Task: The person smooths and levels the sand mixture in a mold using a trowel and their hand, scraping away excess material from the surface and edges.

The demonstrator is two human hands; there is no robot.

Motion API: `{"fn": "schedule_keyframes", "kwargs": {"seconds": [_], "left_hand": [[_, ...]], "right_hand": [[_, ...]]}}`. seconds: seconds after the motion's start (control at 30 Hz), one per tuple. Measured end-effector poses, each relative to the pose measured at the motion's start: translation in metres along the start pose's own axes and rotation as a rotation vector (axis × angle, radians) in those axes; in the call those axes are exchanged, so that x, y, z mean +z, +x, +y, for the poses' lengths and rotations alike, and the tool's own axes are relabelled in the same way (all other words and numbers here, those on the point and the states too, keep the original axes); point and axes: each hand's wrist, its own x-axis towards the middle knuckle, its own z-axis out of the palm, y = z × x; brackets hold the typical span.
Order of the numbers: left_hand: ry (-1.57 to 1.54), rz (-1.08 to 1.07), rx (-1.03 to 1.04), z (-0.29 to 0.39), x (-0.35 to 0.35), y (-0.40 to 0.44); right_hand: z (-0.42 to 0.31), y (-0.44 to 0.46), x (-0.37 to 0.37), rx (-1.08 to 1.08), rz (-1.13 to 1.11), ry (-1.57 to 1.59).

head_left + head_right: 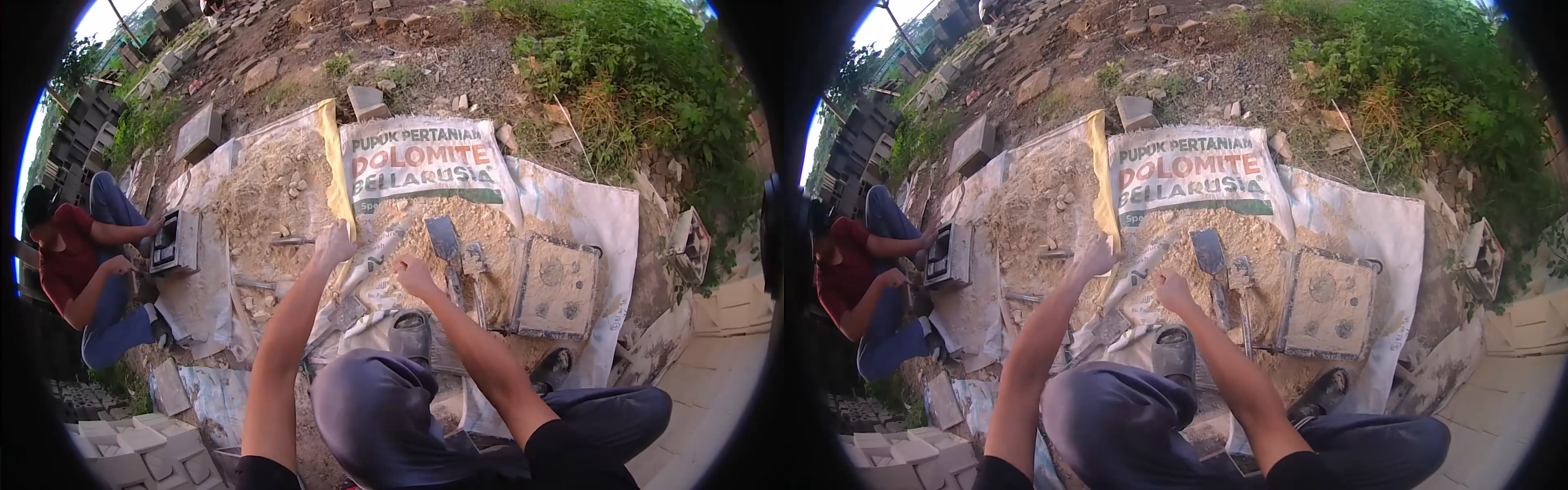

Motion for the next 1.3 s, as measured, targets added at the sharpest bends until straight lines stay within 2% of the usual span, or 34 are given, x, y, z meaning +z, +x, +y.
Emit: {"fn": "schedule_keyframes", "kwargs": {"seconds": [0.03, 0.07, 0.1, 0.17, 0.2, 0.27, 0.33, 0.4, 0.47, 0.53, 0.57, 0.6, 0.63, 0.7, 0.73, 0.77, 0.8, 0.83, 0.87, 0.93, 1.0, 1.03, 1.07, 1.1, 1.13, 1.17, 1.23, 1.27, 1.3], "left_hand": [[0.097, 0.054, -0.021, -0.011, 0.037, -0.006], [0.084, 0.032, -0.011, -0.014, 0.054, -0.01], [0.026, 0.154, -0.074, -0.015, 0.066, -0.017], [-0.047, 0.248, -0.131, -0.014, 0.082, -0.022], [-0.019, 0.163, -0.148, -0.016, 0.079, -0.017], [0.015, 0.095, -0.137, -0.01, 0.056, -0.002], [0.051, 0.059, -0.019, 0.004, 0.015, 0.01], [0.081, 0.118, 0.011, 0.033, -0.027, 0.014], [0.052, -0.001, 0.24, 0.077, -0.082, 0.001], [-0.069, 0.009, 0.251, 0.113, -0.108, 0.0], [-0.11, 0.054, 0.33, 0.134, -0.123, -0.003], [-0.154, 0.1, 0.415, 0.155, -0.14, -0.002], [-0.146, 0.12, 0.434, 0.172, -0.161, -0.004], [-0.345, -0.028, 0.37, 0.213, -0.198, -0.007], [-0.397, -0.061, 0.309, 0.228, -0.211, -0.002], [-0.609, -0.14, 0.235, 0.243, -0.221, 0.001], [-0.818, -0.229, 0.153, 0.259, -0.234, -0.006], [-0.885, -0.295, 0.192, 0.272, -0.241, -0.008], [-0.891, -0.29, 0.212, 0.287, -0.241, -0.014], [-1.33, -0.433, 0.116, 0.319, -0.225, -0.021], [-1.49, -0.626, 0.189, 0.339, -0.191, -0.011], [-1.624, -0.615, 0.195, 0.352, -0.179, -0.031], [-1.669, -0.628, 0.254, 0.355, -0.169, -0.051], [-1.547, -0.571, 0.262, 0.355, -0.145, -0.059], [-1.327, -0.493, 0.168, 0.355, -0.115, -0.066], [-1.03, -0.347, 0.102, 0.353, -0.077, -0.076], [-0.342, -0.199, 0.154, 0.323, 0.034, -0.066], [-0.321, -0.299, 0.091, 0.32, 0.042, -0.093], [-0.233, -0.258, 0.079, 0.313, 0.072, -0.104]], "right_hand": [[0.003, 0.003, 0.009, 0.03, -0.001, -0.004], [-0.001, 0.004, 0.014, 0.041, 0.058, -0.081], [0.001, 0.004, 0.02, 0.056, 0.116, -0.158], [0.019, 0.001, 0.023, 0.107, 0.075, -0.094], [0.025, -0.002, 0.022, 0.119, 0.044, -0.013], [0.03, -0.008, 0.01, 0.165, 0.025, 0.083], [0.021, -0.011, -0.004, 0.094, 0.037, -0.036], [0.003, -0.012, -0.017, -0.012, 0.063, -0.013], [-0.023, -0.013, -0.032, -0.126, 0.09, 0.005], [-0.057, -0.02, -0.056, -0.21, 0.156, -0.044], [-0.074, -0.025, -0.074, -0.248, 0.191, -0.07], [-0.09, -0.036, -0.092, -0.19, 0.316, -0.014], [-0.095, -0.042, -0.113, -0.181, 0.348, -0.017], [-0.097, -0.068, -0.158, -0.167, 0.406, -0.029], [-0.098, -0.084, -0.181, -0.121, 0.311, -0.021], [-0.1, -0.1, -0.202, -0.077, 0.211, -0.014], [-0.092, -0.115, -0.217, -0.078, 0.228, -0.024], [-0.08, -0.129, -0.225, -0.084, 0.236, -0.073], [-0.07, -0.139, -0.236, -0.096, 0.243, -0.131], [-0.081, -0.177, -0.261, -0.05, 0.327, -0.183], [-0.07, -0.199, -0.277, 0.035, 0.46, -0.284], [-0.074, -0.216, -0.281, 0.013, 0.586, -0.387], [-0.079, -0.229, -0.291, 0.018, 0.574, -0.388], [-0.087, -0.243, -0.302, 0.182, 0.524, -0.236], [-0.09, -0.255, -0.311, 0.344, 0.476, -0.087], [-0.087, -0.266, -0.316, 0.35, 0.467, -0.095], [-0.081, -0.282, -0.323, 0.406, 0.482, 0.164], [-0.086, -0.287, -0.32, 0.409, 0.474, 0.153], [-0.093, -0.289, -0.316, 0.37, 0.534, 0.148]]}}
